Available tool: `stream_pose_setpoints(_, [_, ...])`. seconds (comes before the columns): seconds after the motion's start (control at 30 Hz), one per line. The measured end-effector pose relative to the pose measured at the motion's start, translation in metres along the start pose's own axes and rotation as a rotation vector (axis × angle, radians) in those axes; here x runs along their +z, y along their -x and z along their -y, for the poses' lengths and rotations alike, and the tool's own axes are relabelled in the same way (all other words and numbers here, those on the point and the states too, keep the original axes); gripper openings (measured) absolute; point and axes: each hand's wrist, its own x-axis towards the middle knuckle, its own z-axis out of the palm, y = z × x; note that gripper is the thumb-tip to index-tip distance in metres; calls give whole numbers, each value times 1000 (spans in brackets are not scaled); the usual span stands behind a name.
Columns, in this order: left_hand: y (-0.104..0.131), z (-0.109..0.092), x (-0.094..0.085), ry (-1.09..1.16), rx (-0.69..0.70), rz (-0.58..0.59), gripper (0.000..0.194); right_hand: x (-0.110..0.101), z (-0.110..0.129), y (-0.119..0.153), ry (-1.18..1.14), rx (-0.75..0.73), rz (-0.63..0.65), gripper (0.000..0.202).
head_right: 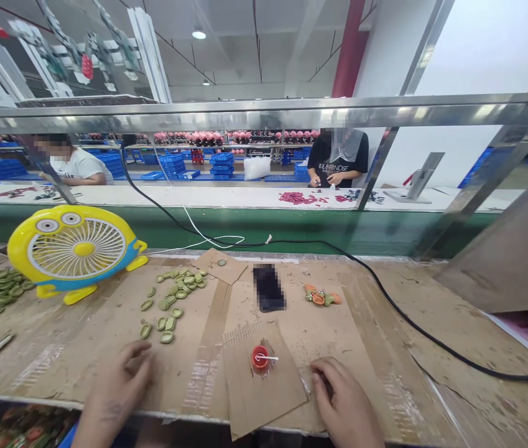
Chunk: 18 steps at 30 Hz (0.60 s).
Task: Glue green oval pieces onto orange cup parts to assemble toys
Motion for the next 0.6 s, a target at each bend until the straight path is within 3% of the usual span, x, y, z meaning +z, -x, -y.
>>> stream_pose_setpoints(0.1, [-2,-14,42,-56,224,-28,31,-1,-4,-2,-77,64,6,33])
stream_pose_setpoints(0.2, [3,-25,58,-91,317,17,32,-7,-7,-19,-123,149,-39,35])
stream_pose_setpoints(0.43, [1,-34,46,-142,302,135,35,-21,-8,-111,107,220,-228,52])
stream_pose_setpoints(0.53, [-1,-29,44,-149,289,144,33,-21,-5,-135,163,211,-242,40])
stream_pose_setpoints(0.6, [-3,-18,44,-122,257,145,33,-23,-3,-136,171,202,-247,30])
